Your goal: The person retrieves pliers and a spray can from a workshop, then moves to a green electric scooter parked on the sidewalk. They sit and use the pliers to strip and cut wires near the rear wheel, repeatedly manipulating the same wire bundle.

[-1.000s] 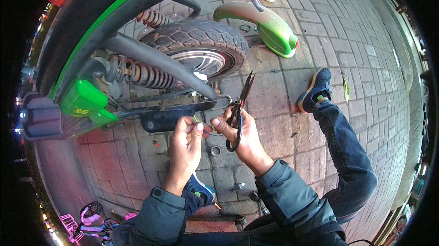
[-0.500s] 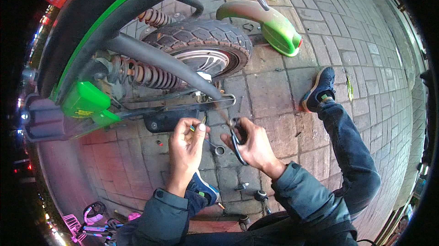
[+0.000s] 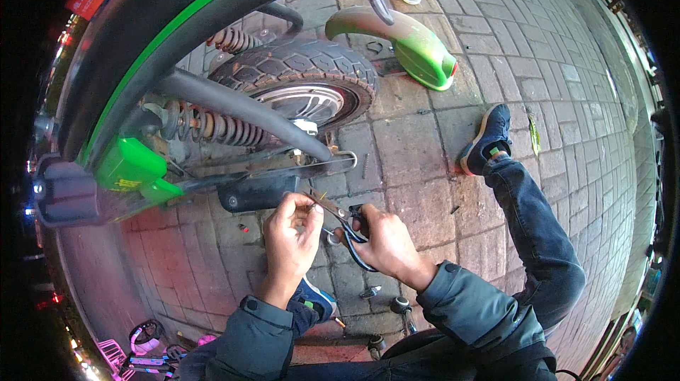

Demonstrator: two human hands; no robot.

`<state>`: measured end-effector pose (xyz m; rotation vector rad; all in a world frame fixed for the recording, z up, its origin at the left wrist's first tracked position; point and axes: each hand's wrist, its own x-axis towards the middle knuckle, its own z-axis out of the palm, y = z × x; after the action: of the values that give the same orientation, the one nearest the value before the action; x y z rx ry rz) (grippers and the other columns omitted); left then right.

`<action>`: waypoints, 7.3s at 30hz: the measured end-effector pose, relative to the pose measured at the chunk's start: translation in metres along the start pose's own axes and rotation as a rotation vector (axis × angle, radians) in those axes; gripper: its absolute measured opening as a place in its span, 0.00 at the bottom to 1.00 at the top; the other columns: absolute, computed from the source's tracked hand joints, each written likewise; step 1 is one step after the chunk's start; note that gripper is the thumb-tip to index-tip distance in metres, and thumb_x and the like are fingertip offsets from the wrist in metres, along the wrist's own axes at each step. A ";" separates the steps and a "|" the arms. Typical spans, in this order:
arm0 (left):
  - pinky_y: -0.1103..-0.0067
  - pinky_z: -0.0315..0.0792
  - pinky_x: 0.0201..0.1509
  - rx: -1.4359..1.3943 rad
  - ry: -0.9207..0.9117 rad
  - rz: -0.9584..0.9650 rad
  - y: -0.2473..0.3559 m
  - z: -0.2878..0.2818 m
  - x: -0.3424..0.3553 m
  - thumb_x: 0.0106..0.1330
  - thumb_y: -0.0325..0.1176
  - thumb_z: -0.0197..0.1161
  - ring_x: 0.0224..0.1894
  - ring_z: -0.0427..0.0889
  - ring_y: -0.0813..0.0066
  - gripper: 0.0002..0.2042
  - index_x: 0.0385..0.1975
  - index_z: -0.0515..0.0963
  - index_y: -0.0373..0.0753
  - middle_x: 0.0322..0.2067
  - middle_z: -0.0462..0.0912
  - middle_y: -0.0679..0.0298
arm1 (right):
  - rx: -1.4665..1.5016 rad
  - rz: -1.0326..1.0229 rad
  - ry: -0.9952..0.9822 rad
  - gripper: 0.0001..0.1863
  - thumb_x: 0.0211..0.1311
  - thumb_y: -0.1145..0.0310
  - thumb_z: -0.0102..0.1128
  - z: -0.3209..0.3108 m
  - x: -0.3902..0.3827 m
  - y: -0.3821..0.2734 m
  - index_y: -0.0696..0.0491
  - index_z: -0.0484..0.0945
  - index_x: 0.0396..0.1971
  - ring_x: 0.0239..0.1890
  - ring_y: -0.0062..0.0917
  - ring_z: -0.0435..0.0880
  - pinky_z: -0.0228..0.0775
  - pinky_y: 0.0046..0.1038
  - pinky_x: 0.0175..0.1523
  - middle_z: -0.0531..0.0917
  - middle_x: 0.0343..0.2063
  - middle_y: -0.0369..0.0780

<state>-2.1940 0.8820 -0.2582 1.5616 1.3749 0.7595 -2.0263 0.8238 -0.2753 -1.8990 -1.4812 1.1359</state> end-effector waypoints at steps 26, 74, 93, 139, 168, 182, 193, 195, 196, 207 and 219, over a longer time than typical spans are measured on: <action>0.69 0.71 0.35 0.222 -0.381 0.166 0.005 -0.005 0.017 0.63 0.37 0.67 0.29 0.76 0.60 0.12 0.31 0.76 0.33 0.28 0.75 0.57 | 0.134 0.213 0.132 0.17 0.50 0.57 0.69 0.025 -0.019 -0.003 0.54 0.77 0.32 0.30 0.42 0.85 0.76 0.39 0.36 0.84 0.24 0.43; 0.81 0.77 0.35 -0.065 -0.297 -0.029 0.003 0.000 0.023 0.73 0.29 0.54 0.29 0.80 0.82 0.06 0.39 0.73 0.32 0.29 0.80 0.64 | 1.175 -0.064 0.197 0.14 0.60 0.76 0.65 0.021 0.032 -0.010 0.54 0.65 0.35 0.35 0.16 0.77 0.71 0.21 0.42 0.80 0.32 0.36; 0.80 0.77 0.33 -0.147 -0.237 -0.047 -0.007 0.003 0.023 0.73 0.28 0.54 0.28 0.82 0.80 0.06 0.39 0.72 0.31 0.28 0.81 0.63 | 1.102 -0.115 0.171 0.15 0.60 0.74 0.68 0.016 0.037 -0.013 0.54 0.67 0.36 0.34 0.15 0.77 0.71 0.20 0.42 0.81 0.31 0.36; 0.79 0.76 0.31 0.015 -0.053 0.088 -0.004 0.008 0.020 0.65 0.28 0.65 0.26 0.84 0.77 0.07 0.36 0.77 0.31 0.27 0.84 0.59 | 0.108 0.142 0.103 0.24 0.54 0.49 0.70 -0.002 -0.015 -0.012 0.57 0.74 0.27 0.26 0.45 0.85 0.76 0.40 0.31 0.81 0.18 0.48; 0.78 0.69 0.30 0.139 -0.358 0.213 0.004 -0.001 0.026 0.68 0.41 0.63 0.25 0.73 0.74 0.15 0.30 0.76 0.32 0.26 0.73 0.62 | 0.250 0.235 0.182 0.17 0.53 0.58 0.68 0.008 -0.014 -0.009 0.58 0.75 0.27 0.25 0.36 0.82 0.73 0.35 0.34 0.80 0.20 0.46; 0.82 0.74 0.35 -0.348 -0.195 0.007 0.000 -0.005 0.028 0.73 0.30 0.55 0.28 0.74 0.83 0.05 0.41 0.69 0.36 0.28 0.75 0.66 | 0.372 0.211 0.291 0.24 0.56 0.53 0.69 -0.006 -0.004 -0.001 0.59 0.71 0.21 0.17 0.25 0.70 0.65 0.32 0.25 0.73 0.14 0.40; 0.85 0.72 0.30 -0.223 -0.153 0.006 -0.001 -0.008 0.028 0.72 0.29 0.55 0.25 0.72 0.87 0.04 0.38 0.70 0.37 0.26 0.73 0.70 | 0.180 0.075 0.134 0.24 0.54 0.51 0.71 0.000 -0.007 -0.019 0.58 0.73 0.22 0.22 0.44 0.83 0.74 0.37 0.28 0.78 0.14 0.47; 0.85 0.71 0.30 -0.188 -0.148 0.027 -0.001 -0.008 0.027 0.71 0.28 0.56 0.26 0.73 0.87 0.04 0.37 0.71 0.36 0.25 0.74 0.70 | 0.176 0.119 0.092 0.25 0.54 0.50 0.70 -0.001 -0.008 -0.021 0.58 0.73 0.23 0.23 0.44 0.84 0.74 0.37 0.29 0.78 0.15 0.47; 0.85 0.71 0.30 -0.176 -0.142 0.038 0.000 -0.008 0.027 0.70 0.28 0.57 0.26 0.74 0.86 0.05 0.36 0.71 0.34 0.25 0.75 0.69 | 0.170 0.102 0.104 0.25 0.55 0.50 0.70 -0.001 -0.009 -0.022 0.58 0.73 0.23 0.24 0.44 0.84 0.74 0.37 0.29 0.79 0.15 0.47; 0.86 0.66 0.29 0.006 -0.185 0.097 0.007 -0.008 0.025 0.70 0.29 0.58 0.25 0.70 0.89 0.06 0.32 0.71 0.34 0.24 0.73 0.72 | 0.089 0.100 0.128 0.23 0.55 0.51 0.69 -0.001 -0.010 -0.022 0.57 0.74 0.26 0.26 0.47 0.83 0.75 0.41 0.32 0.81 0.21 0.50; 0.82 0.66 0.27 0.126 -0.161 0.168 0.012 -0.012 0.027 0.70 0.31 0.59 0.22 0.71 0.84 0.07 0.34 0.79 0.34 0.21 0.75 0.68 | 0.350 0.331 0.307 0.24 0.54 0.50 0.70 -0.004 -0.002 -0.007 0.58 0.75 0.25 0.22 0.36 0.81 0.71 0.37 0.31 0.78 0.19 0.48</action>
<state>-2.1941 0.9116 -0.2452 1.8139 1.2043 0.6412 -2.0268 0.8245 -0.2673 -1.9961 -0.7680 1.0939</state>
